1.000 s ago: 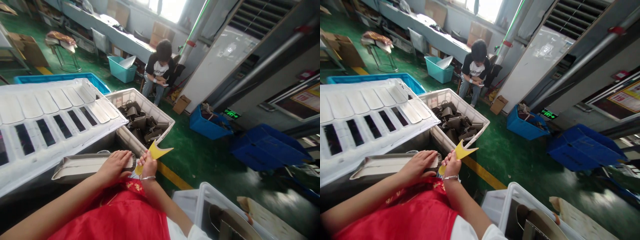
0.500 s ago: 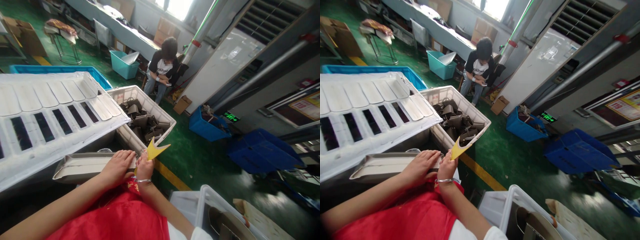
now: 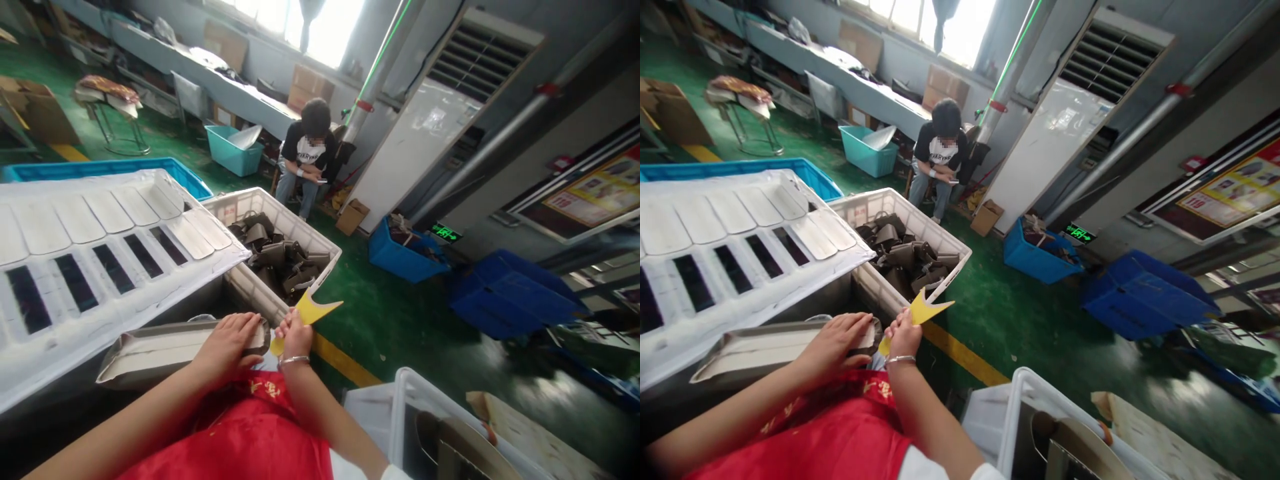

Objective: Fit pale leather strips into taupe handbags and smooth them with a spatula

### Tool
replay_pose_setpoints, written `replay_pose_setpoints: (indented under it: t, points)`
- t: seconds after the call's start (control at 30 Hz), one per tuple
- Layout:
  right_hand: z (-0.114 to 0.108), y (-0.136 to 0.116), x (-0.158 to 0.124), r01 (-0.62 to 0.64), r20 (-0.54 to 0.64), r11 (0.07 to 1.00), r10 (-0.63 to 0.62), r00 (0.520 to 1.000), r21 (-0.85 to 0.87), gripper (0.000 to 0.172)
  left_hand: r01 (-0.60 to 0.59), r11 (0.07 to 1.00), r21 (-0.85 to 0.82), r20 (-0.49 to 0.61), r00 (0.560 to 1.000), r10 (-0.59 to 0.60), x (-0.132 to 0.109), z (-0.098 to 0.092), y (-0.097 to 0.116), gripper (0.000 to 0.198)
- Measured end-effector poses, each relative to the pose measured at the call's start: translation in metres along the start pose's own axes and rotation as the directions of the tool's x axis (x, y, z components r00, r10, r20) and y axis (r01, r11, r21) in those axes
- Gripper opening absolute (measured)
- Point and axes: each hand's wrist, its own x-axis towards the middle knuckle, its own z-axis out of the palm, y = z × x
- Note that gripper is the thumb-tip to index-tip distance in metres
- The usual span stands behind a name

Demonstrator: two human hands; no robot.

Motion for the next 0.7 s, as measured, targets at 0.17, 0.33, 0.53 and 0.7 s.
replay_pose_setpoints:
  t: [0.17,0.33,0.53,0.7]
  points:
    - [-0.006,0.002,0.002,-0.102,-0.025,0.993,0.103,0.994,0.065,0.032,0.005,1.0,-0.016,-0.005,1.0,-0.005,0.0,0.003,-0.002,0.065]
    - [-0.001,0.007,-0.002,-0.123,-0.028,0.99,0.126,0.992,0.069,0.031,0.001,1.0,-0.017,-0.011,1.0,-0.002,0.001,0.004,-0.003,0.065]
    - [0.011,0.011,-0.001,-0.135,-0.033,0.991,0.134,0.99,-0.006,0.036,-0.005,1.0,-0.011,-0.002,1.0,0.005,0.002,0.004,-0.005,0.066]
    - [0.017,0.011,0.0,-0.074,-0.003,0.994,0.074,0.997,-0.078,0.038,0.007,0.999,0.032,0.005,1.0,-0.008,0.003,0.002,0.0,0.064]
